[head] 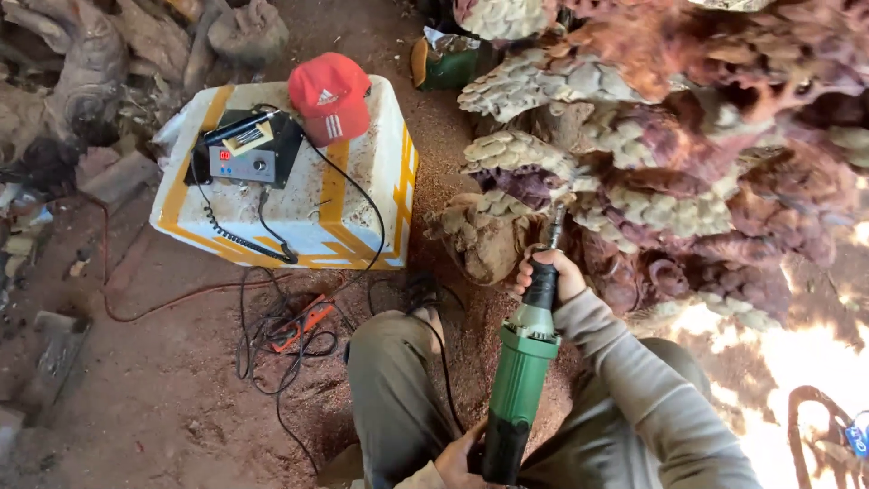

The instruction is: Using a handheld power carving tool to refine and clean the surface of a large, intricate wooden root or burl sculpture.

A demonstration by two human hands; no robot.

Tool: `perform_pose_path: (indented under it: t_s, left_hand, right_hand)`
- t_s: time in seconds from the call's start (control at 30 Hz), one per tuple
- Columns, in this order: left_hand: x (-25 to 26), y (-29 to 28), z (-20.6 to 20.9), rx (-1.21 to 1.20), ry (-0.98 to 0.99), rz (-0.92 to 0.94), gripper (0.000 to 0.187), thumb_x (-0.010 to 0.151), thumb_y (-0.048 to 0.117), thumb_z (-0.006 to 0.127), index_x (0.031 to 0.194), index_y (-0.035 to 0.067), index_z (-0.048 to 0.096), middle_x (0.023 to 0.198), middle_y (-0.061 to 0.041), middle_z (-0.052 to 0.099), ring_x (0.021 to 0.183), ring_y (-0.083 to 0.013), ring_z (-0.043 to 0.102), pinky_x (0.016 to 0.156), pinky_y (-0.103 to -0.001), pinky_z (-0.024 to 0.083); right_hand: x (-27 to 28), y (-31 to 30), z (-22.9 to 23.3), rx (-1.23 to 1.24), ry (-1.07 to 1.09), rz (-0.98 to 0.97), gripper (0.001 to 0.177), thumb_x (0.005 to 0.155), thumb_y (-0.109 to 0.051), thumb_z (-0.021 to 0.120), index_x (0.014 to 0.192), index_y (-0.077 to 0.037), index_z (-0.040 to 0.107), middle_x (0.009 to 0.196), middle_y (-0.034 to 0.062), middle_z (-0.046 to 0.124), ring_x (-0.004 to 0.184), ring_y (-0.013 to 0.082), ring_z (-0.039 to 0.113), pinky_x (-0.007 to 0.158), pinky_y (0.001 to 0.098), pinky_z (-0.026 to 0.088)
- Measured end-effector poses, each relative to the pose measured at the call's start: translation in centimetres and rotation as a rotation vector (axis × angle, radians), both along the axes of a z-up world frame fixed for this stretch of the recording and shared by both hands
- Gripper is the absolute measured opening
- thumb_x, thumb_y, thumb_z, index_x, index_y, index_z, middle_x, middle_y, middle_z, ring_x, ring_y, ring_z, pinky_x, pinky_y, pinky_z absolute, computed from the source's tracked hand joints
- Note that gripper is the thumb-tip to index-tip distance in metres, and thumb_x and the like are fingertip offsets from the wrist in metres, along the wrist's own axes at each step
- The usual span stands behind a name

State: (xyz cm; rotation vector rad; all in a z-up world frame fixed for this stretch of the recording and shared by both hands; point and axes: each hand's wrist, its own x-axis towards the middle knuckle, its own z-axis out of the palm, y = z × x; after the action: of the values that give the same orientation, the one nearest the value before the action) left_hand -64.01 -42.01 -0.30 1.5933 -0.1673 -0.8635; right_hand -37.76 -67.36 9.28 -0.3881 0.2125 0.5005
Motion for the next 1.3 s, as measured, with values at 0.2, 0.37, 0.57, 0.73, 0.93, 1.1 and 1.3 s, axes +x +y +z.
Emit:
perform_pose_path:
  t_s: [0.2,0.37,0.57,0.73,0.93,1.1,1.3]
  left_hand:
    - [2.8,-2.2,-1.9,-0.167,0.157,0.184,0.084,0.065,0.027,0.089,0.141,0.010,0.056,0.128,-0.004,0.071,0.116,-0.0104,0.066,0.107,-0.026,0.052]
    - [6.8,-1.1,-1.6,-0.483,0.126,-0.089,0.114,0.068,0.042,0.090,0.157,0.015,0.023,0.141,-0.009,0.053,0.126,-0.0150,0.053,0.112,-0.036,0.044]
    - [14.1,-5.2,2.2,-0.436,0.489,0.044,0.109,0.069,0.026,0.091,0.157,0.010,0.028,0.117,-0.021,0.062,0.089,-0.0270,0.073,0.092,-0.044,0.063]
    - [14.0,-7.6,-0.6,-0.317,0.237,0.228,0.116,0.056,0.027,0.095,0.154,0.014,0.035,0.129,-0.011,0.062,0.113,-0.0221,0.064,0.102,-0.041,0.056]
    - [14.9,-7.5,-0.2,-0.396,0.360,0.237,0.111,0.060,0.007,0.093,0.154,0.020,0.035,0.125,-0.020,0.059,0.096,-0.0297,0.067,0.075,-0.045,0.067]
    - [16.0,-7.5,2.6,-0.342,0.284,0.196,0.103,0.060,0.017,0.092,0.150,0.016,0.040,0.121,-0.014,0.063,0.101,-0.0249,0.067,0.088,-0.044,0.061]
    - [16.6,-7.6,2.0,-0.359,0.239,0.194,0.116,0.057,0.026,0.094,0.156,0.014,0.033,0.132,-0.012,0.061,0.116,-0.0246,0.064,0.104,-0.044,0.054]
  right_hand:
    - [1.1,-1.5,-1.6,-0.132,0.029,-0.095,0.013,0.077,-0.016,0.064,0.080,-0.009,0.053,0.065,0.0059,0.052,0.053,0.0199,0.048,0.050,0.0362,0.045]
    - [2.7,-1.3,-0.5,-0.181,0.040,-0.162,0.012,0.077,-0.013,0.061,0.078,-0.005,0.053,0.064,0.0087,0.049,0.052,0.0219,0.046,0.050,0.0382,0.044]
    - [5.6,-2.5,0.7,-0.180,0.015,-0.130,0.017,0.082,-0.015,0.068,0.075,-0.011,0.053,0.063,0.0036,0.060,0.052,0.0166,0.054,0.054,0.0325,0.053]
    - [7.2,-5.0,-3.5,-0.361,-0.004,-0.132,0.025,0.082,-0.024,0.064,0.070,-0.002,0.059,0.065,0.0109,0.058,0.058,0.0250,0.055,0.058,0.0409,0.050]
    - [7.6,-5.8,-2.5,-0.327,0.029,-0.235,0.011,0.085,-0.021,0.062,0.082,-0.013,0.054,0.071,0.0057,0.060,0.058,0.0214,0.055,0.059,0.0417,0.051]
    - [8.0,-5.9,-2.1,-0.340,0.043,-0.266,0.016,0.085,-0.018,0.063,0.097,-0.010,0.055,0.072,0.0083,0.059,0.059,0.0224,0.055,0.059,0.0421,0.052]
    - [8.0,-5.9,-1.1,-0.344,0.017,-0.291,0.013,0.084,-0.020,0.064,0.087,-0.010,0.055,0.072,0.0083,0.059,0.058,0.0229,0.055,0.059,0.0429,0.052]
